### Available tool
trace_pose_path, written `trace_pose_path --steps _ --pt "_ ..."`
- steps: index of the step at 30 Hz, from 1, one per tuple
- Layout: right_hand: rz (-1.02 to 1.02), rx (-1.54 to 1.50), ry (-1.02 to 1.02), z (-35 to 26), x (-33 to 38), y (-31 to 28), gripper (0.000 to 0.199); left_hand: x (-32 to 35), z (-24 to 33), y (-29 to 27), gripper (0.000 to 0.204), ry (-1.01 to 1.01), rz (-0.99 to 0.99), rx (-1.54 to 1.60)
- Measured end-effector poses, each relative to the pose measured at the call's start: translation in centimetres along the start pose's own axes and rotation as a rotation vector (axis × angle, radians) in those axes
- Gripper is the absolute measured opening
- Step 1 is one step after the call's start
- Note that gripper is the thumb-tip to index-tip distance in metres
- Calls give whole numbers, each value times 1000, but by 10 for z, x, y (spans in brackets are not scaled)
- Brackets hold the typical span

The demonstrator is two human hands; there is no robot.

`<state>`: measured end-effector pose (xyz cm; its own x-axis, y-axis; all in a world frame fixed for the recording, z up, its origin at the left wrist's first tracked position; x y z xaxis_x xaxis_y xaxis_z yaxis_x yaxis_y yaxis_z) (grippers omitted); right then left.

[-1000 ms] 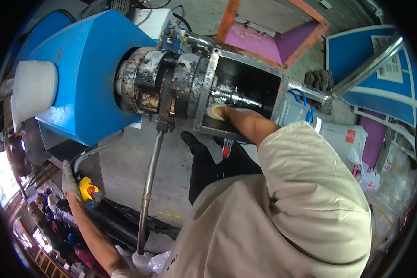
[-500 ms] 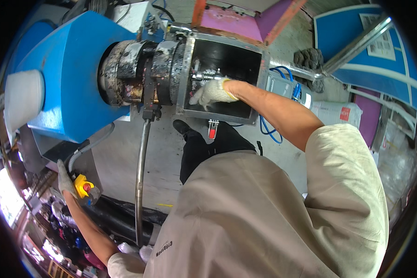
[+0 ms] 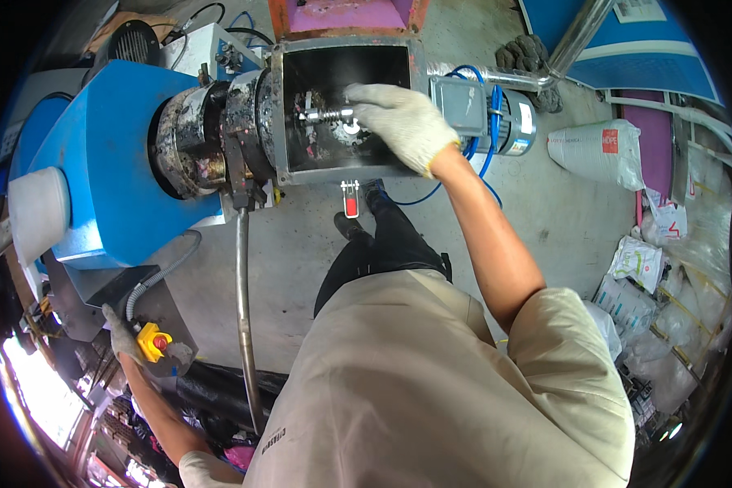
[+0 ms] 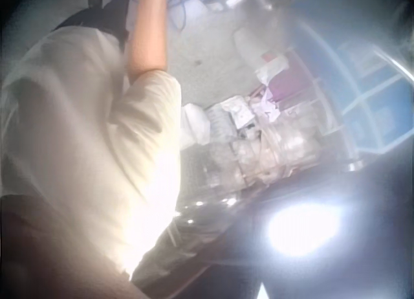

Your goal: The person puts on a pair of work gloves and proceeds to clean a large blue industrial machine. They wipe the exterior surfaces and the interior of an open compartment using a cloth, focusing on removing residue from the metal parts.

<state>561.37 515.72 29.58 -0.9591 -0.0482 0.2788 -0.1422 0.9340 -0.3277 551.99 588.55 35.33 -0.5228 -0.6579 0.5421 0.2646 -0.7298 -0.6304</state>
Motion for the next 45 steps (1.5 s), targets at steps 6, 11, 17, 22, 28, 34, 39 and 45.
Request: trace_pose_path --steps 6,11,17,22,28,34,39,45 --pt "320 -460 91 36 111 -26 30 -24 -8 -18 84 75 -43 -27" --pt "385 -356 252 118 178 0 27 -18 -16 -11 79 51 -119 21" --pt "98 308 447 231 159 108 36 -40 -18 -21 104 106 -146 22" --pt "-175 740 459 322 59 211 35 -48 -12 -30 103 146 -105 28" --pt "-424 1088 251 408 -21 303 39 -26 -18 -44 87 224 125 113" --pt "-460 998 288 440 -36 299 37 -14 -3 -18 91 271 157 152" --pt "-410 788 430 385 2 238 35 -40 2 -37 92 232 174 61" --pt "1 496 847 326 144 107 32 -39 -21 -38 97 186 -37 123"
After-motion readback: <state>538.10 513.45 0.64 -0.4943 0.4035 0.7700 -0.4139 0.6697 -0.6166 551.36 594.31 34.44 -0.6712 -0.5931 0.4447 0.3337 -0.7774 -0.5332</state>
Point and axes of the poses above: each hand's wrist, its own x-axis away from the middle knuckle, its own y-axis out of the palm, z = x × y, the point moved 10 cm from there along -x, towards the middle knuckle, and after that the axes turned 5 degrees about -z, right-handed, at the moved point
